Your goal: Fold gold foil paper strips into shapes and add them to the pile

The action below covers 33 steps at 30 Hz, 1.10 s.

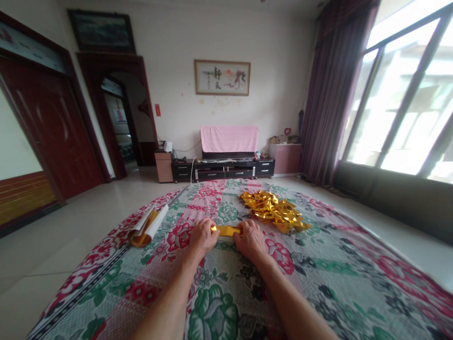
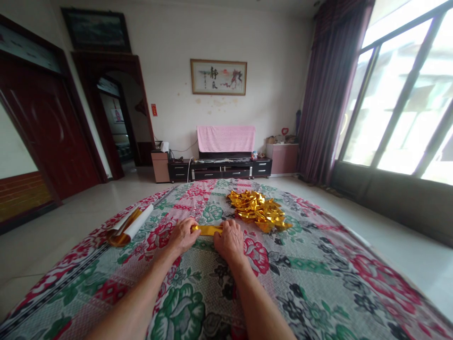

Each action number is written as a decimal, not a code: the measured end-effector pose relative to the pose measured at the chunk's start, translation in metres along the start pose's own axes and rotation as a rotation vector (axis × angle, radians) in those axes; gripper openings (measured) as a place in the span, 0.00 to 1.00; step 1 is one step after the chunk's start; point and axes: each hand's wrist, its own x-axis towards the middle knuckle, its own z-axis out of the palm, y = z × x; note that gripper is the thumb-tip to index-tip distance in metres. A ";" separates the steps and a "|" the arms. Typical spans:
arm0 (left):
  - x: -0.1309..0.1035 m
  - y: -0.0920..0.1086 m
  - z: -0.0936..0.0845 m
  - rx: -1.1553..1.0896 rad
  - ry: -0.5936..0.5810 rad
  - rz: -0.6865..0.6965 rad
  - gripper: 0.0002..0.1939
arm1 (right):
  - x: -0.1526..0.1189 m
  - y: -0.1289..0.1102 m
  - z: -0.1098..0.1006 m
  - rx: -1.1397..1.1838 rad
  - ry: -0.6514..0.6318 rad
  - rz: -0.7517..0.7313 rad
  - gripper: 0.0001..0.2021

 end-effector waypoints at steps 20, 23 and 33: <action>0.004 0.013 -0.014 -0.976 0.012 -0.336 0.19 | 0.000 0.002 -0.002 0.478 0.061 -0.145 0.16; 0.004 0.018 -0.018 -1.100 0.002 -0.393 0.25 | 0.000 0.002 -0.003 0.458 0.040 -0.206 0.15; 0.005 0.018 -0.022 -1.164 -0.068 -0.435 0.28 | -0.003 -0.004 -0.012 0.428 -0.094 -0.249 0.10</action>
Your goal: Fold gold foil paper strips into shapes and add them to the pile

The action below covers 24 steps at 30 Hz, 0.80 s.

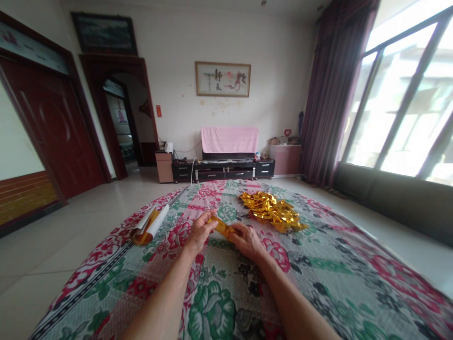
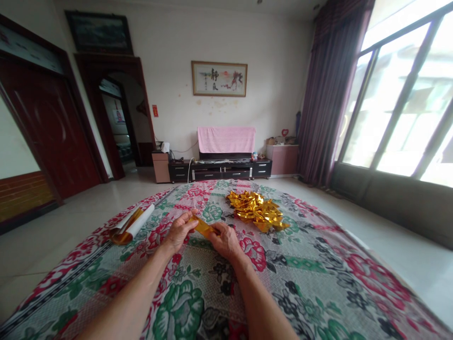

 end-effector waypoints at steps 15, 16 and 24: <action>-0.003 0.005 0.006 -0.030 0.028 -0.023 0.28 | 0.000 -0.002 -0.001 0.153 -0.059 -0.004 0.14; -0.003 0.005 0.006 -0.038 0.032 -0.022 0.28 | 0.000 -0.002 0.000 0.158 -0.059 -0.002 0.14; 0.002 -0.002 0.009 -0.122 0.044 -0.037 0.28 | 0.001 -0.001 0.001 0.145 -0.024 0.034 0.13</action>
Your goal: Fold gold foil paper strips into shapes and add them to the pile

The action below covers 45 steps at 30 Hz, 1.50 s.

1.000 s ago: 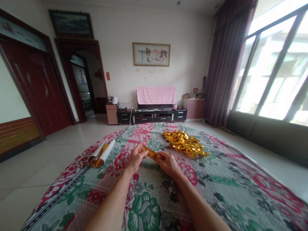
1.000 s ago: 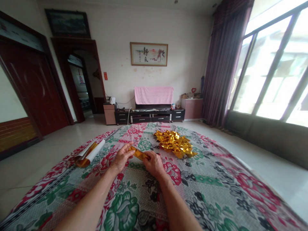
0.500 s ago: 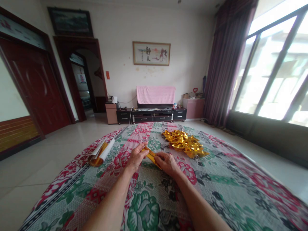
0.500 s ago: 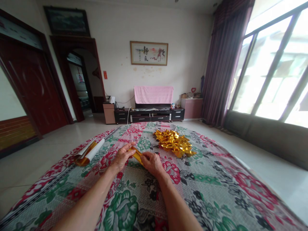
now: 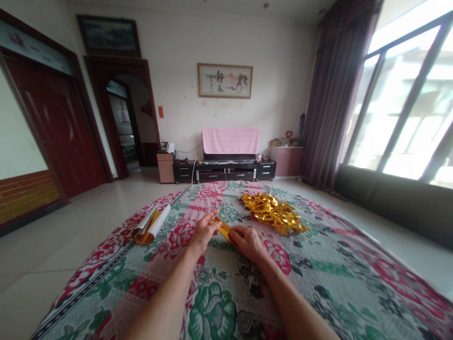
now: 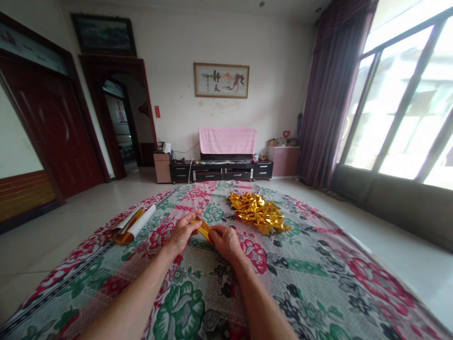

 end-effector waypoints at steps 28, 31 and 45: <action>0.001 -0.004 0.002 -0.026 0.074 -0.187 0.17 | -0.001 -0.005 0.007 0.040 0.152 0.043 0.14; 0.002 -0.003 -0.001 -0.036 0.099 -0.170 0.17 | 0.000 -0.003 0.008 0.027 0.145 0.028 0.14; -0.008 0.000 0.011 0.130 -0.047 -0.164 0.18 | 0.001 0.005 0.010 0.137 0.170 0.104 0.16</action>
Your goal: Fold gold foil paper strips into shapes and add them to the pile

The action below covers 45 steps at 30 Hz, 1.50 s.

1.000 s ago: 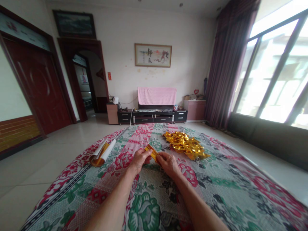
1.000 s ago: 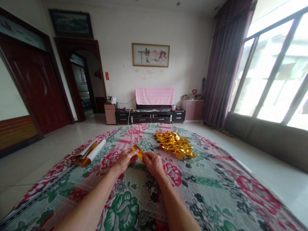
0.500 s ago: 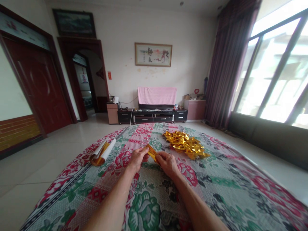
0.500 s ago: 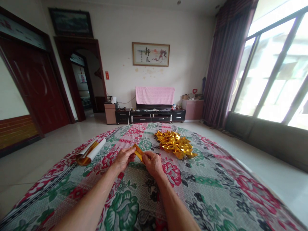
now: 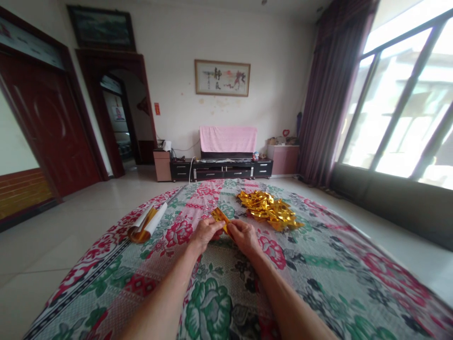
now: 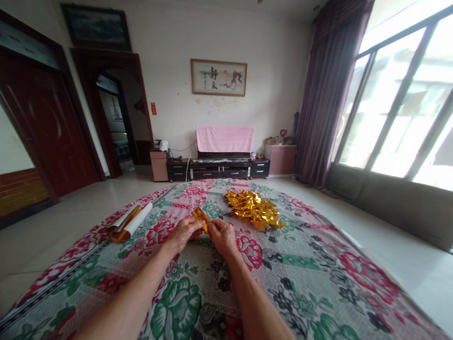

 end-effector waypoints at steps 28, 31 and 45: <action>-0.001 0.003 0.001 0.089 -0.035 0.028 0.14 | 0.005 0.005 0.004 0.210 -0.023 0.140 0.15; -0.004 0.005 0.002 0.098 -0.056 -0.002 0.15 | 0.006 0.003 0.003 0.209 -0.007 0.162 0.14; -0.009 0.008 0.009 0.238 -0.202 -0.031 0.14 | 0.003 0.005 0.000 0.354 0.115 0.217 0.15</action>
